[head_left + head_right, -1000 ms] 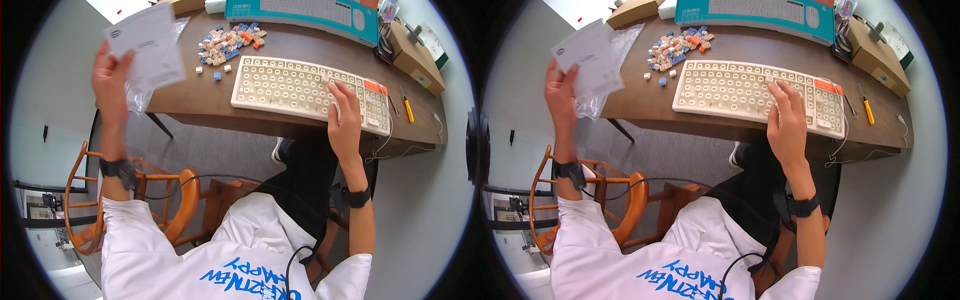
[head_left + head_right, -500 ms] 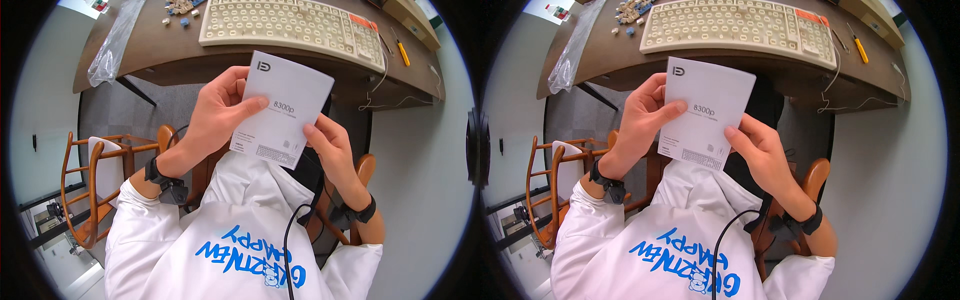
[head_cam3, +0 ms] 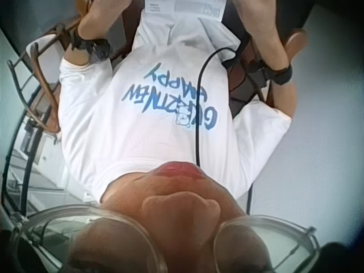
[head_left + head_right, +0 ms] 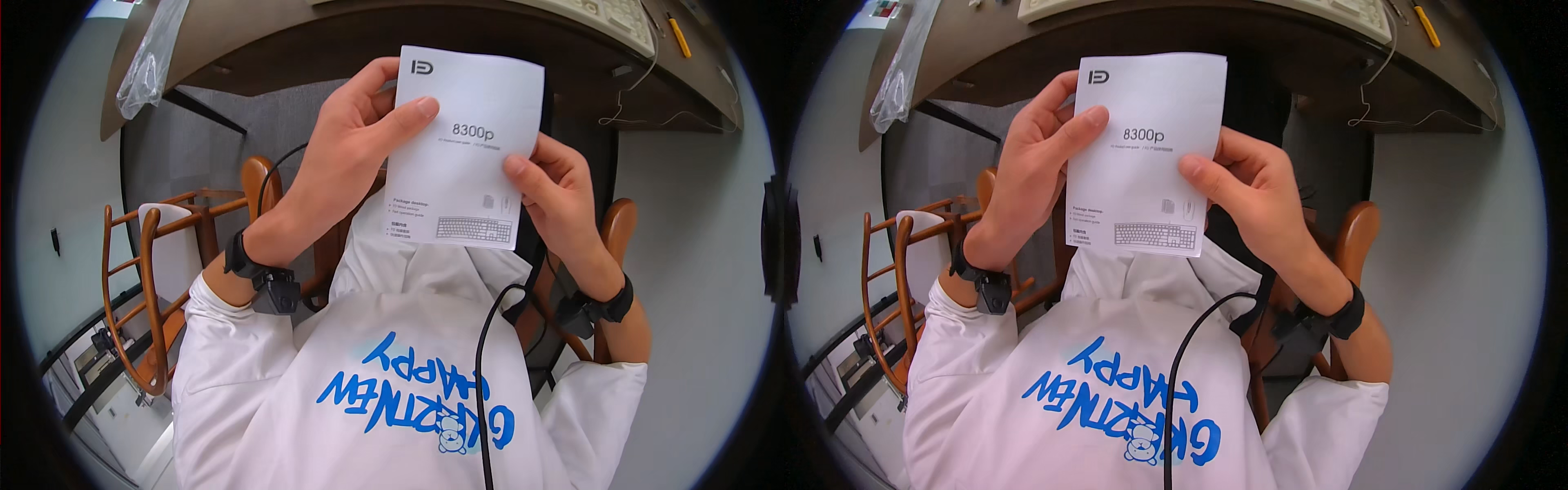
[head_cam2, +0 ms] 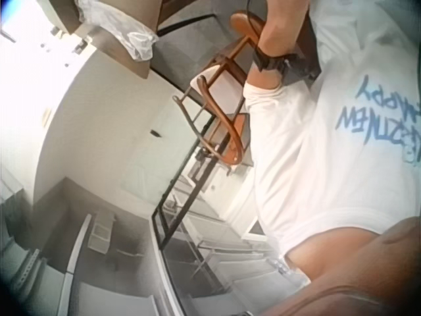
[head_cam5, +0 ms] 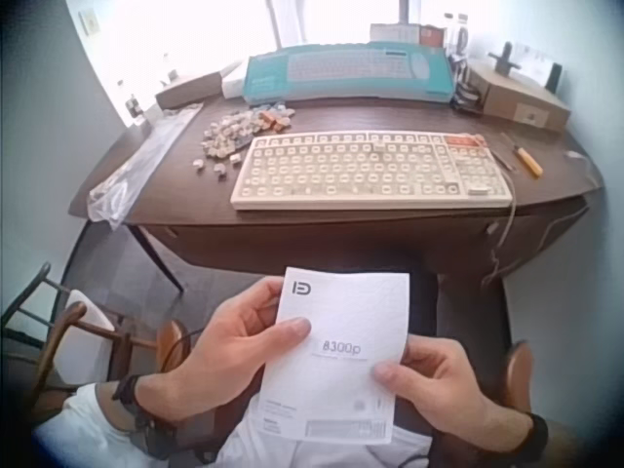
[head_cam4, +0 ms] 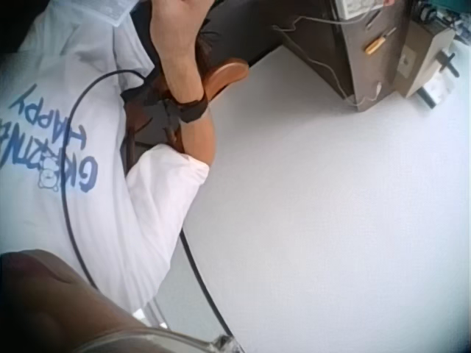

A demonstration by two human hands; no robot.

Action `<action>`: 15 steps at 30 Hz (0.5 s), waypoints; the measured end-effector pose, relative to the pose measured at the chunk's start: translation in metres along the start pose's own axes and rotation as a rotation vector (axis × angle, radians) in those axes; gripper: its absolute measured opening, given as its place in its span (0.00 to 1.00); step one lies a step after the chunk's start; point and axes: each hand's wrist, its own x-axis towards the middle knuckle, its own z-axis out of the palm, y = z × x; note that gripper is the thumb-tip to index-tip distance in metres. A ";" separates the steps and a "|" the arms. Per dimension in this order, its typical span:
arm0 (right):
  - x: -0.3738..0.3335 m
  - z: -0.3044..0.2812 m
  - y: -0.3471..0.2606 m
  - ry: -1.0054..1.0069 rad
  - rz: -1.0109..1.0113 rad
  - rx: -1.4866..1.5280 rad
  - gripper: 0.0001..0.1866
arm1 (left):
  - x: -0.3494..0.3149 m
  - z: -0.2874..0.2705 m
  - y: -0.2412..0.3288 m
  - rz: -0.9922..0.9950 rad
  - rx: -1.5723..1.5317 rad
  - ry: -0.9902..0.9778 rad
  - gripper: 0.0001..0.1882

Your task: The person picks up keycaps from a pile on a desk and presses them onto a keyboard frame. Then, the person handles an instruction manual, turning the pages, before picking up a keyboard box from the desk and carrying it through an office to place it on a shelf.

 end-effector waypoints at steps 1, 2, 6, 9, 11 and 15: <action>0.000 0.001 0.000 0.007 -0.013 -0.007 0.17 | 0.000 -0.002 -0.001 0.020 0.023 -0.019 0.22; 0.000 0.002 0.000 0.014 -0.026 -0.014 0.17 | -0.001 -0.003 -0.002 0.041 0.047 -0.038 0.24; 0.001 0.003 0.003 0.033 -0.045 -0.035 0.18 | -0.002 -0.004 -0.006 0.068 0.097 -0.025 0.25; -0.002 0.002 0.004 0.051 -0.067 -0.040 0.18 | -0.001 -0.005 -0.001 0.031 0.106 -0.070 0.30; 0.000 0.005 0.005 0.067 -0.081 -0.044 0.18 | -0.002 -0.008 -0.006 0.106 0.242 -0.015 0.37; 0.000 0.006 0.005 0.139 -0.130 -0.134 0.18 | -0.007 -0.008 -0.009 0.270 0.454 0.049 0.48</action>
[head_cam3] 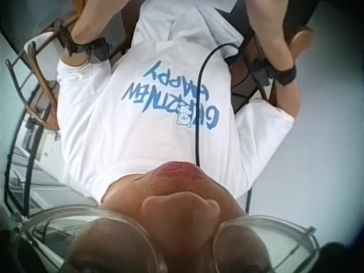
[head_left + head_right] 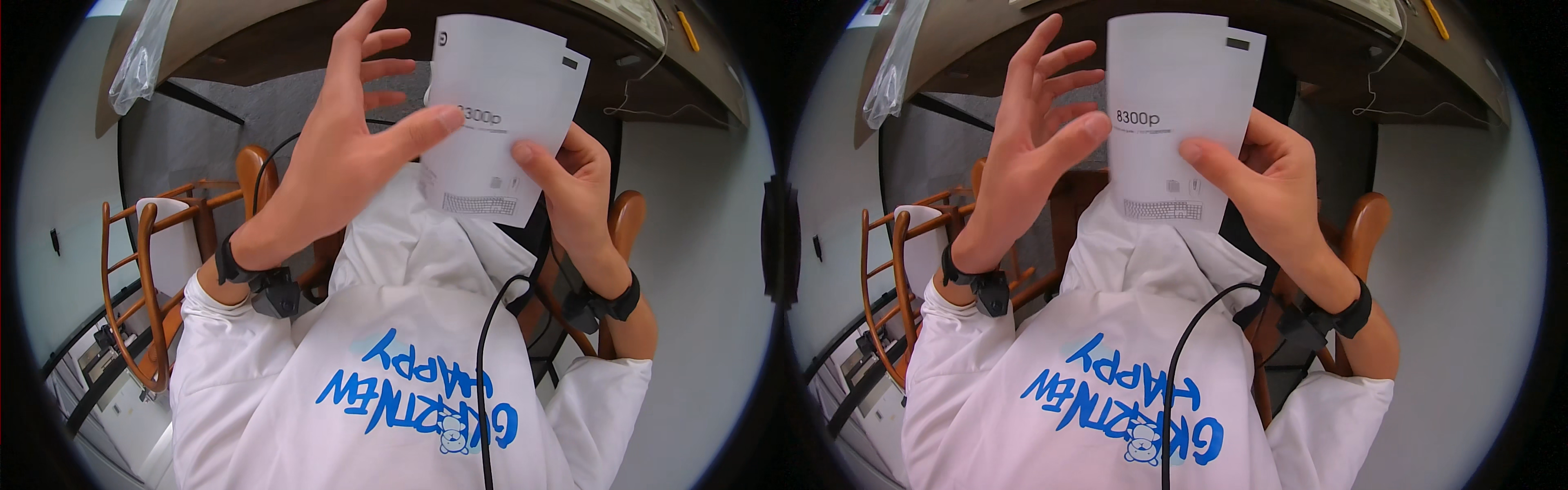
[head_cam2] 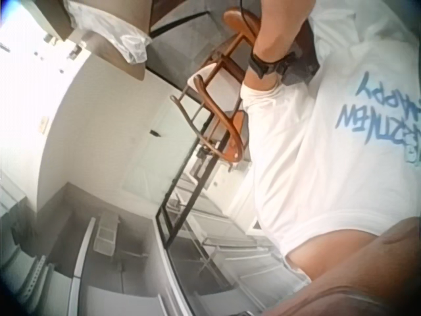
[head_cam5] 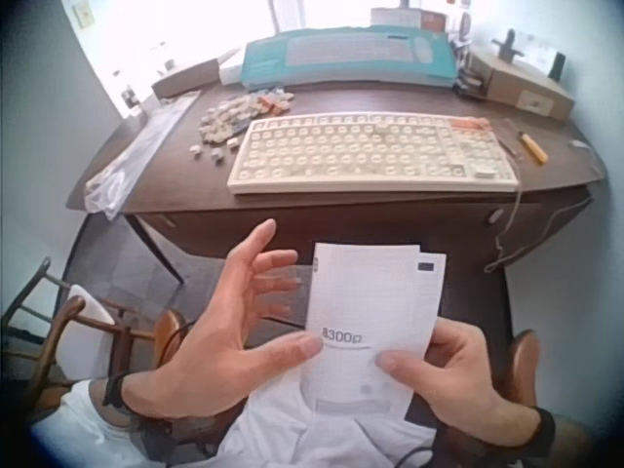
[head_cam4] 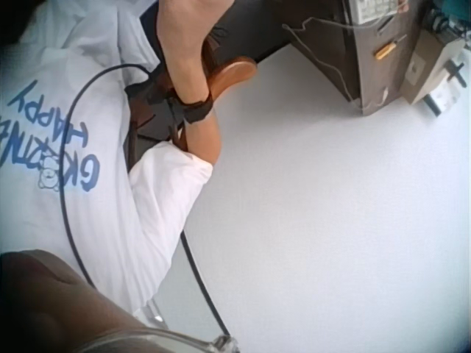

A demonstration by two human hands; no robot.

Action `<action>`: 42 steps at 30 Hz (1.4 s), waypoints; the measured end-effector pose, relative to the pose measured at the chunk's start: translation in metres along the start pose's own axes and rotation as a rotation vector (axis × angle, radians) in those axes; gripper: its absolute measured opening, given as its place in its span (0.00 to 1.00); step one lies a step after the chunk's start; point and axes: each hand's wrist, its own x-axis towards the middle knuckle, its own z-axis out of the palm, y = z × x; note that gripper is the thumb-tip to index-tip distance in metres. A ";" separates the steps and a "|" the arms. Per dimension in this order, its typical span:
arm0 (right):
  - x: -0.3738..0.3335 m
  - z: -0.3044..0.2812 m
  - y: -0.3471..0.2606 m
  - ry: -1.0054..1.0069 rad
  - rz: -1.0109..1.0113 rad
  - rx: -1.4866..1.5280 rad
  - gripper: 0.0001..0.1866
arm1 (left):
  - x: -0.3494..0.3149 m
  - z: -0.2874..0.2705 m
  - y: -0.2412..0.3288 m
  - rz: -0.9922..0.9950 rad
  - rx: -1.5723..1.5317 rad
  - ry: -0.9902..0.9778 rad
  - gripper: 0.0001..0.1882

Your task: The person picks up keycaps from a pile on a desk and presses them onto a keyboard frame. Then, the person handles an instruction manual, turning the pages, before picking up a keyboard box from the desk and carrying it through an office to place it on a shelf.

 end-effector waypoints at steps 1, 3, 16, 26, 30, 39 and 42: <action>-0.001 0.003 -0.001 0.001 -0.001 -0.001 0.18 | -0.003 0.002 0.003 0.002 -0.001 -0.001 0.48; -0.004 0.010 -0.002 0.026 -0.073 -0.066 0.14 | -0.010 0.007 0.010 -0.039 -0.014 -0.125 0.52; -0.011 0.014 -0.002 -0.183 -0.035 -0.083 0.17 | -0.010 0.021 0.010 -0.283 -0.413 -0.196 0.30; 0.004 -0.012 0.011 0.198 0.022 0.046 0.21 | 0.005 -0.010 0.003 -0.286 -0.417 -0.079 0.34; 0.010 -0.018 0.014 0.271 0.040 0.076 0.20 | 0.007 -0.011 0.000 -0.242 -0.474 -0.051 0.34; 0.012 -0.023 0.018 0.274 0.023 0.106 0.20 | 0.009 -0.016 0.001 -0.234 -0.455 -0.051 0.31; 0.013 -0.022 0.020 0.275 0.028 0.095 0.20 | 0.008 -0.022 0.002 -0.258 -0.429 -0.013 0.27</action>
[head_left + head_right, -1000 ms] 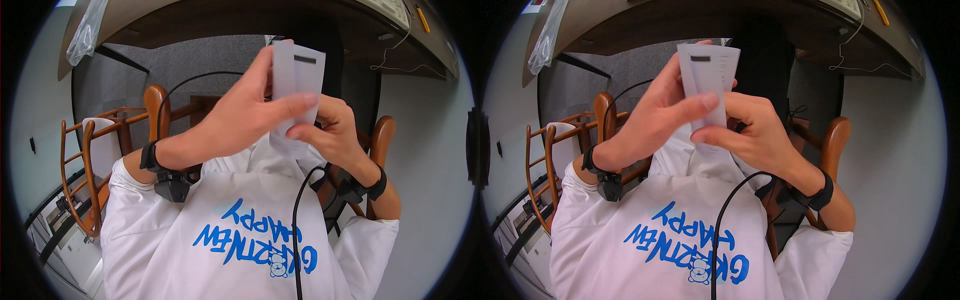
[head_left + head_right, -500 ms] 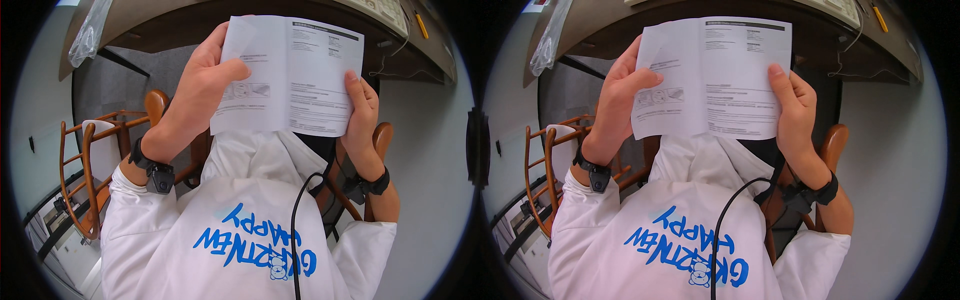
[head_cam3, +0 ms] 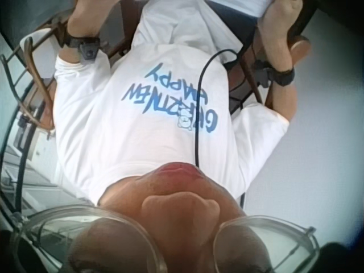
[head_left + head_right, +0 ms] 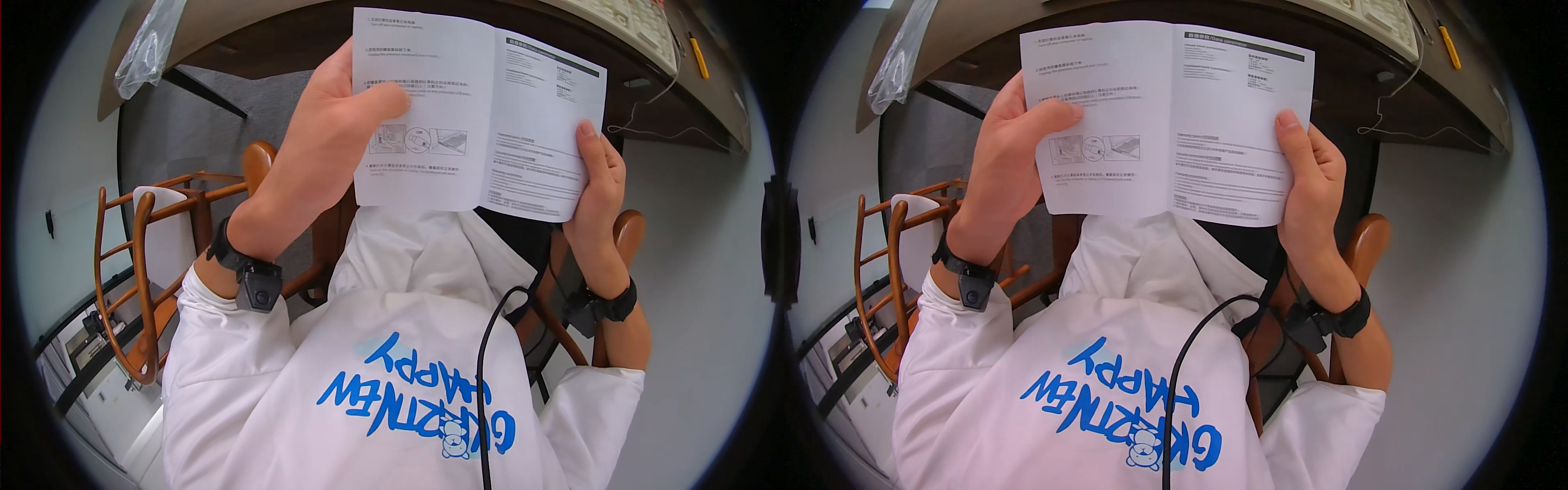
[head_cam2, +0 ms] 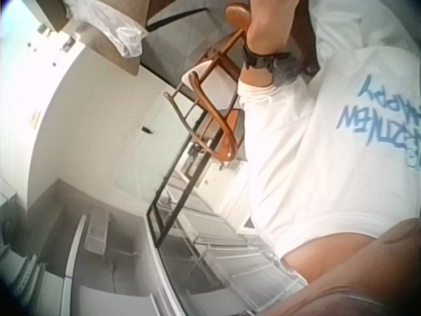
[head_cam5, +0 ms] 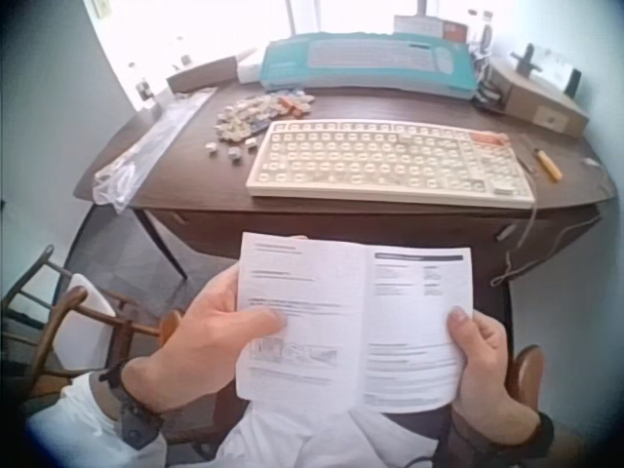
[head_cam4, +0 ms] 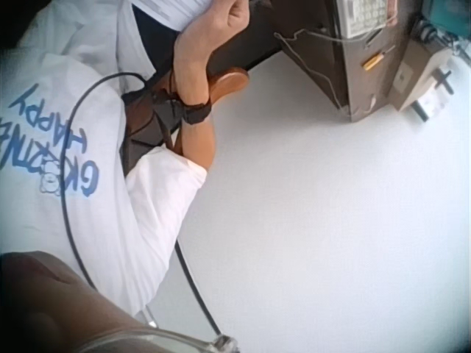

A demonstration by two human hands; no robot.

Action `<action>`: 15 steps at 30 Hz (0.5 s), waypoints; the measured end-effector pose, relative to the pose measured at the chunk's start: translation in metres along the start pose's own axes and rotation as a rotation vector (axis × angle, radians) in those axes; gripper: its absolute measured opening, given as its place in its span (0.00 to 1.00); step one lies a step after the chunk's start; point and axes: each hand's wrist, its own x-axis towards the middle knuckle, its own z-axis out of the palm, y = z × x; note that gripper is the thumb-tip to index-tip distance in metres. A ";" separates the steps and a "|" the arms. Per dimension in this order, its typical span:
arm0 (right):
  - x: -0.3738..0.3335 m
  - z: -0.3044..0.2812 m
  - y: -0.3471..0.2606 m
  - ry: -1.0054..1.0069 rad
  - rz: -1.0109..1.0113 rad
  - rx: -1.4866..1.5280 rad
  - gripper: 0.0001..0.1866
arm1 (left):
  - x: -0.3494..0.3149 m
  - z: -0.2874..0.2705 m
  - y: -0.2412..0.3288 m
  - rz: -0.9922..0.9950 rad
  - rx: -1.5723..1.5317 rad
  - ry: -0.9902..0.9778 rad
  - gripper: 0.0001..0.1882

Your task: The person picks up keycaps from a pile on a desk and presses them onto a keyboard frame. Then, the person handles an instruction manual, turning the pages, before picking up a keyboard box from the desk and carrying it through an office to place it on a shelf.

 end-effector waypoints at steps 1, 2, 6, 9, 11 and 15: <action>0.000 0.001 0.000 -0.003 0.005 0.004 0.20 | 0.000 -0.001 0.000 -0.007 0.003 0.035 0.25; -0.001 0.002 0.000 -0.006 0.010 0.008 0.20 | 0.000 -0.002 -0.001 -0.006 0.002 0.033 0.25; -0.003 0.001 -0.002 -0.012 0.018 0.019 0.19 | -0.001 -0.002 -0.006 0.011 0.000 0.018 0.21; -0.013 0.004 -0.007 -0.023 -0.025 -0.061 0.26 | -0.001 0.004 -0.011 -0.027 0.007 -0.039 0.22; -0.026 0.012 -0.016 -0.351 -0.092 0.014 0.26 | -0.006 0.011 -0.012 -0.068 0.006 -0.077 0.22; -0.019 0.021 -0.017 -0.685 -0.519 -0.509 0.24 | -0.013 0.017 -0.012 -0.185 -0.068 -0.153 0.21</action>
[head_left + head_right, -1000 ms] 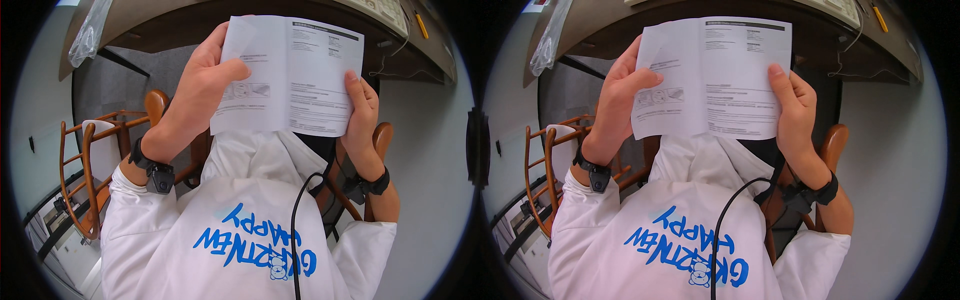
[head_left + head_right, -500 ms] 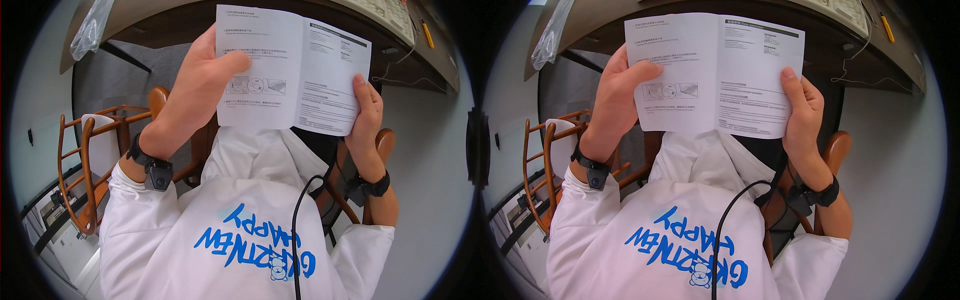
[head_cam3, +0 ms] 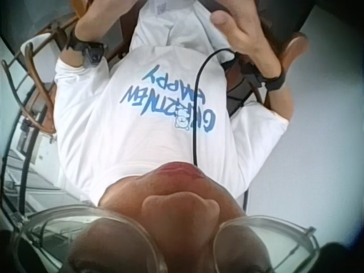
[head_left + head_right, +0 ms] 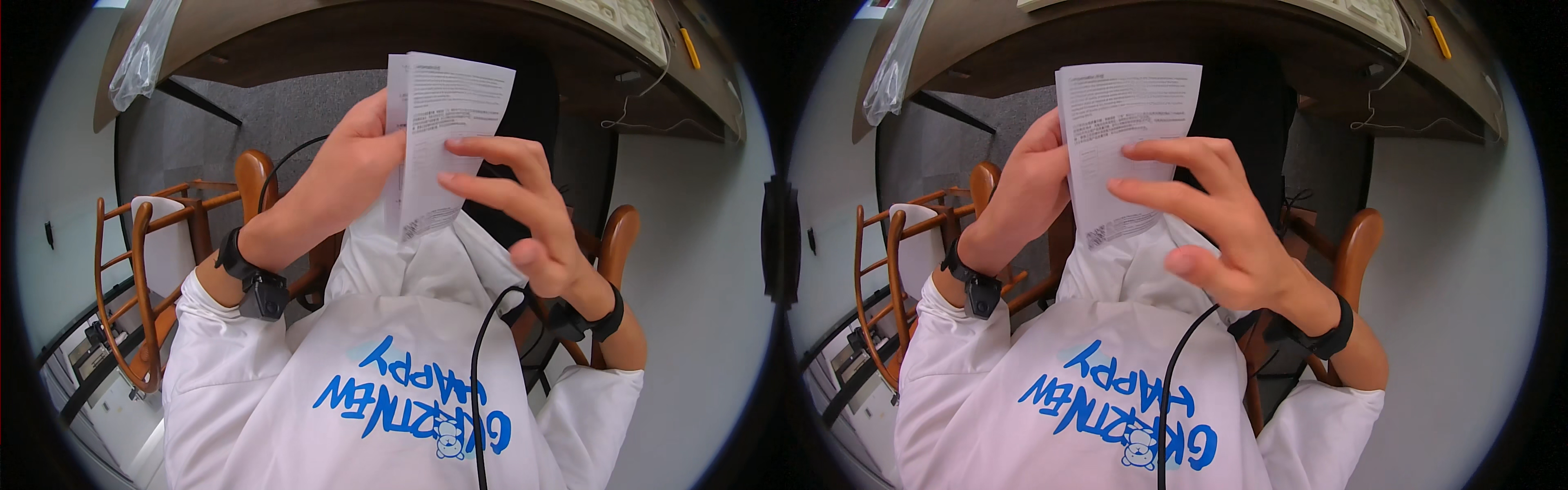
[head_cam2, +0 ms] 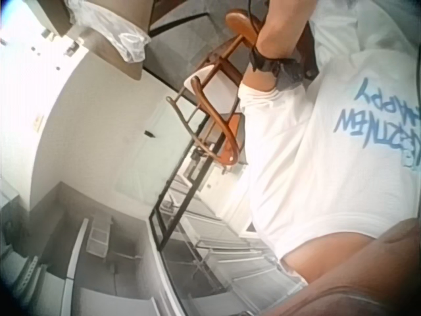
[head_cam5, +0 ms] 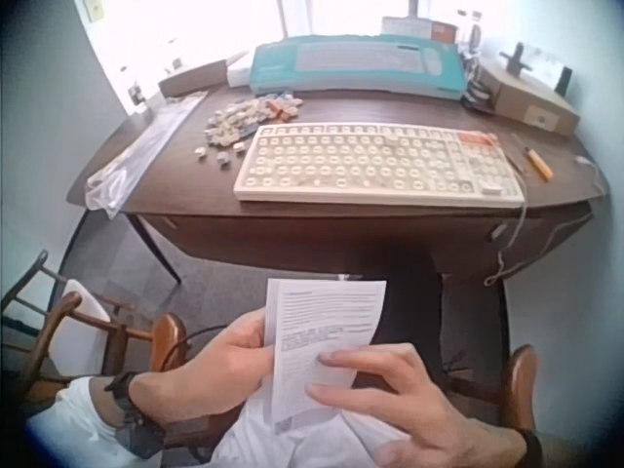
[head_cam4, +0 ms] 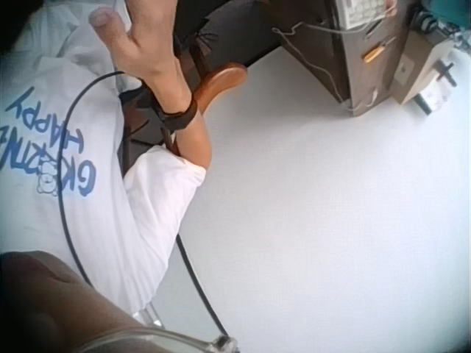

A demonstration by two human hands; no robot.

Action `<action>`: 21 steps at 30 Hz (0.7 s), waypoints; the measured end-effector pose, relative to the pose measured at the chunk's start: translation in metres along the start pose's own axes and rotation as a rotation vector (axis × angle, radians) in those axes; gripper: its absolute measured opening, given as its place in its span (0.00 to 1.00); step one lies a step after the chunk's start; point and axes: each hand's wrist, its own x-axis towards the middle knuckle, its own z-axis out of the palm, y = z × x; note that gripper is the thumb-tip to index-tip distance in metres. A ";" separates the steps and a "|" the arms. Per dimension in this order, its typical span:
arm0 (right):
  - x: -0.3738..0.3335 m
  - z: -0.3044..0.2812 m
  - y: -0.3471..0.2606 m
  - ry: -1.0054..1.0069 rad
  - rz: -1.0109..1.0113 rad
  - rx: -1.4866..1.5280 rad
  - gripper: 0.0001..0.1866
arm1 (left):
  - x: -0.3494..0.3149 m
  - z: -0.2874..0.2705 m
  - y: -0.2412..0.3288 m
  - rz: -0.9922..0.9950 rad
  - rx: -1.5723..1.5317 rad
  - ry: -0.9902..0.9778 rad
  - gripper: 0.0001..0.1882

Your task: The person picks up keycaps from a pile on a desk and presses them onto a keyboard frame. Then, the person handles an instruction manual, turning the pages, before picking up a keyboard box from the desk and carrying it through an office to place it on a shelf.

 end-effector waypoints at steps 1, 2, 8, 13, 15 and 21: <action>0.000 0.003 -0.002 -0.036 -0.045 -0.147 0.23 | 0.001 0.002 0.002 -0.033 -0.057 0.063 0.20; -0.001 0.005 -0.001 -0.031 -0.042 -0.149 0.23 | 0.002 0.003 0.003 -0.066 -0.114 0.126 0.19; -0.003 0.000 0.000 0.127 -0.044 -0.275 0.21 | 0.007 -0.007 -0.002 -0.091 -0.333 0.111 0.17; -0.002 0.001 0.007 0.368 -0.046 -0.242 0.26 | 0.009 -0.020 -0.009 -0.038 -0.383 0.010 0.15; -0.003 -0.001 0.011 0.405 -0.024 -0.278 0.26 | 0.009 -0.022 -0.010 -0.024 -0.420 -0.043 0.15; -0.004 0.006 0.014 0.422 0.021 -0.111 0.26 | 0.009 -0.015 -0.005 -0.023 -0.377 0.006 0.15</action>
